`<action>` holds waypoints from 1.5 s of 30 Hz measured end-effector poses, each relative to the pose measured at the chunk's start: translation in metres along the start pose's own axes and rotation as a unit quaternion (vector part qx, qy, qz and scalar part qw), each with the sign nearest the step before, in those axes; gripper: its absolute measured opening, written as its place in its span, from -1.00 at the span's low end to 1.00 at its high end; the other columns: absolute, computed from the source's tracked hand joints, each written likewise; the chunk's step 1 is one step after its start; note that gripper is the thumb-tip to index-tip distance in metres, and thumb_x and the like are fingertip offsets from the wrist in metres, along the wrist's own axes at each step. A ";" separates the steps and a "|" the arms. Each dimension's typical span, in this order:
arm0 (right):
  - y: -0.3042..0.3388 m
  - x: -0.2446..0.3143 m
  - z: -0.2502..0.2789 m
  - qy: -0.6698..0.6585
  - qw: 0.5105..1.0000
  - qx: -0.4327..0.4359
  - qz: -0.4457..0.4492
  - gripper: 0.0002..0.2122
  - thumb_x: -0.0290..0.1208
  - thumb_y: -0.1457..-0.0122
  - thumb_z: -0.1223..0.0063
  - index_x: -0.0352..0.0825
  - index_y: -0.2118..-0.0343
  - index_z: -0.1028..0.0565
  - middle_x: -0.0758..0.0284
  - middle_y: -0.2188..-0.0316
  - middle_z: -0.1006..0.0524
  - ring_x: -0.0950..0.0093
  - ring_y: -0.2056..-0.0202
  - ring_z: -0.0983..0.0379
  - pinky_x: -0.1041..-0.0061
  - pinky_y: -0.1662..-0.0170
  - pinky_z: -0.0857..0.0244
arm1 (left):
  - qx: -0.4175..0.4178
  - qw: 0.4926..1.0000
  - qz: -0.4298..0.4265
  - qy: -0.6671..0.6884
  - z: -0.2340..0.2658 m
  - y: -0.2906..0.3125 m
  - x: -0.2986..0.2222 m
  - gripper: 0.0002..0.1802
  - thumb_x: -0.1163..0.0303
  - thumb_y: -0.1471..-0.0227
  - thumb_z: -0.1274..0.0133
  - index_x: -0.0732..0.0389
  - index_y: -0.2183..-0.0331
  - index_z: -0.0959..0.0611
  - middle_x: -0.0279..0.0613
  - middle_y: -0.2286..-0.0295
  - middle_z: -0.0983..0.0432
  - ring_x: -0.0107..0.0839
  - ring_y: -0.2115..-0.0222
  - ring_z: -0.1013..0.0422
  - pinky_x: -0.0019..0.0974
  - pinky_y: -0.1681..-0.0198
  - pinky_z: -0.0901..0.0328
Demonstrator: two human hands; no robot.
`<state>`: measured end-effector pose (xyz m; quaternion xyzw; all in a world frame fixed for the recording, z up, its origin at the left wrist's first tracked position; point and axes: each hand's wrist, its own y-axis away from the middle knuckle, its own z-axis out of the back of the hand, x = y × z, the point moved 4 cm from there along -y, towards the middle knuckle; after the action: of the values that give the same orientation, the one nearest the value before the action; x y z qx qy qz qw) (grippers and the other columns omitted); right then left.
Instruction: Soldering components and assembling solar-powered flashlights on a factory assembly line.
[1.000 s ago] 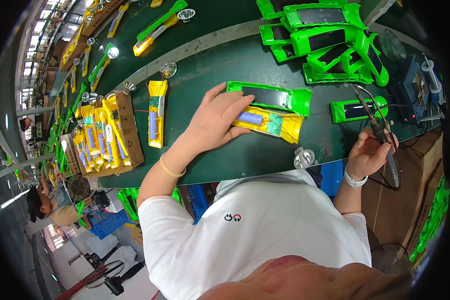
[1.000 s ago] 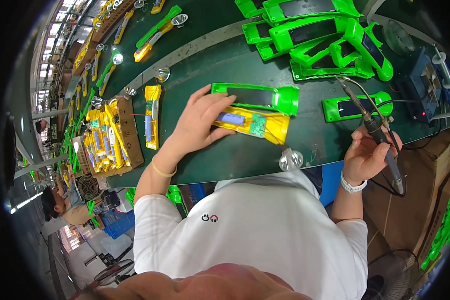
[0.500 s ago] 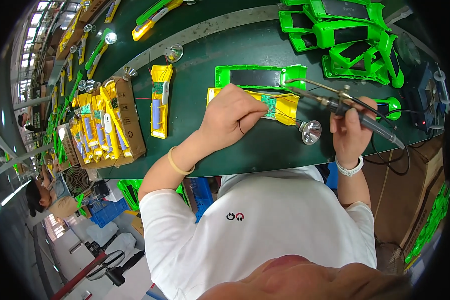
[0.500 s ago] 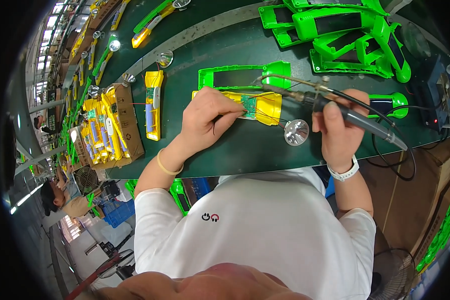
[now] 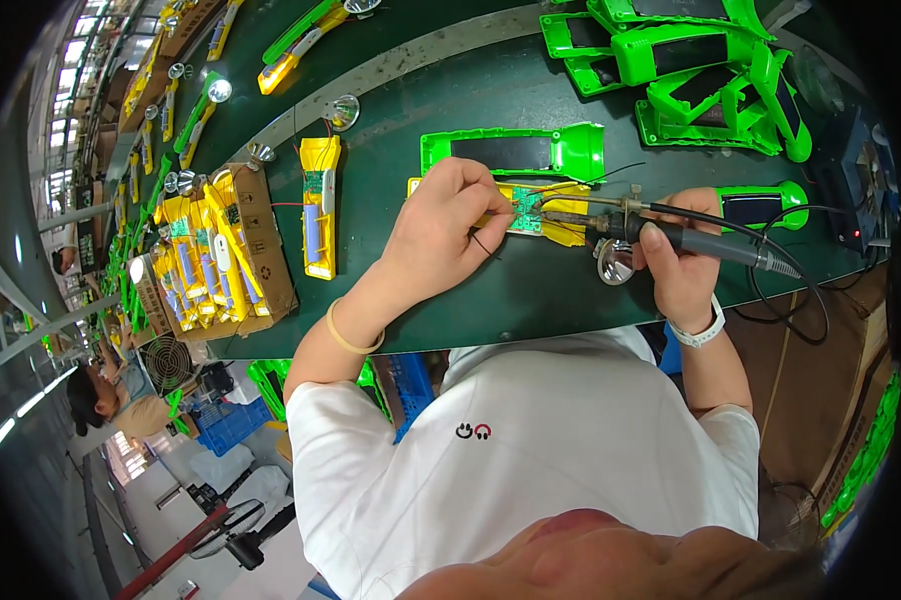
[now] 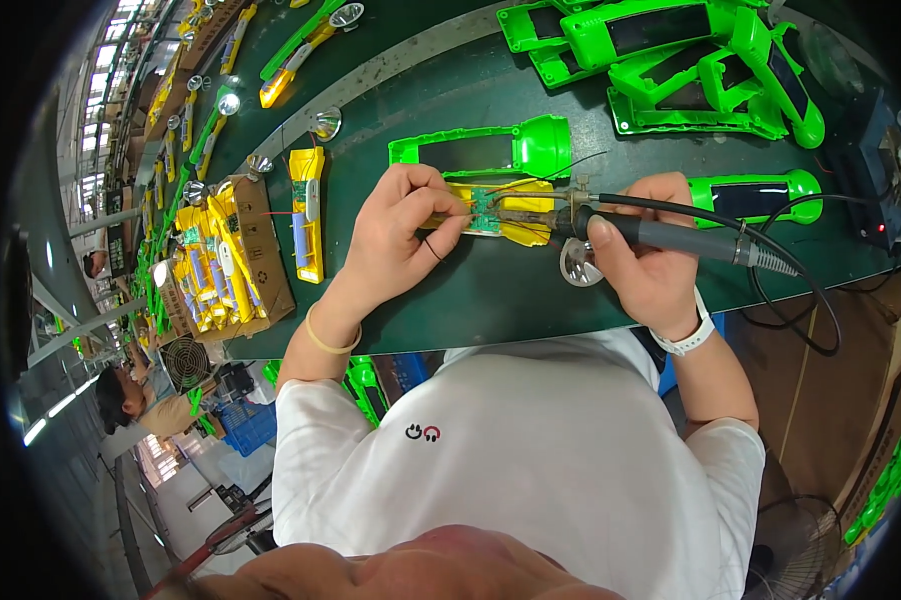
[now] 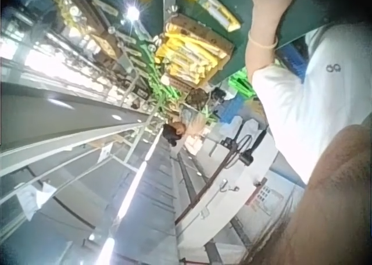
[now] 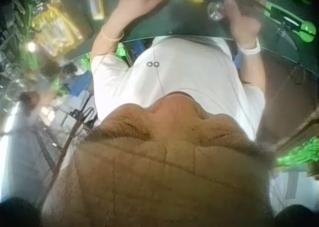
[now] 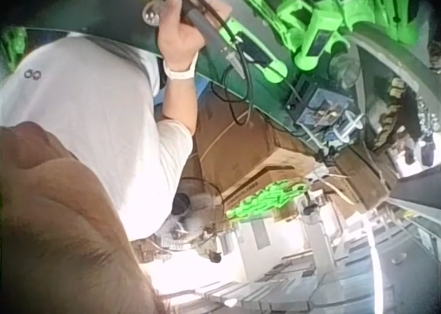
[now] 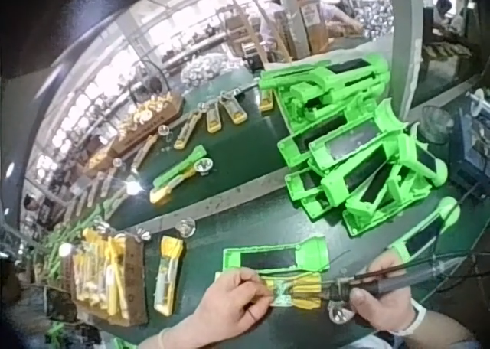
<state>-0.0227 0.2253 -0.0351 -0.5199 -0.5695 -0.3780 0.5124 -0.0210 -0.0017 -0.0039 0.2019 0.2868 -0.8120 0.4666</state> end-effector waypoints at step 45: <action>0.008 0.012 0.006 -0.042 0.997 -0.059 0.013 -0.73 -0.46 -0.05 -0.04 -0.33 0.32 -0.16 0.35 0.55 -0.32 0.63 0.65 -0.25 0.68 0.59 -0.17 | -0.063 0.977 -0.177 -0.100 0.009 0.008 -0.015 -0.71 0.59 0.34 -0.13 0.20 0.39 -0.61 -0.24 0.53 -0.41 -0.32 0.44 -0.41 -0.36 0.42 -0.33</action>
<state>-0.0153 0.2348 -0.0249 -0.5718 -0.5604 -0.3823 0.4614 -0.0076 -0.0010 0.0096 0.0362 0.3208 -0.8778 0.3539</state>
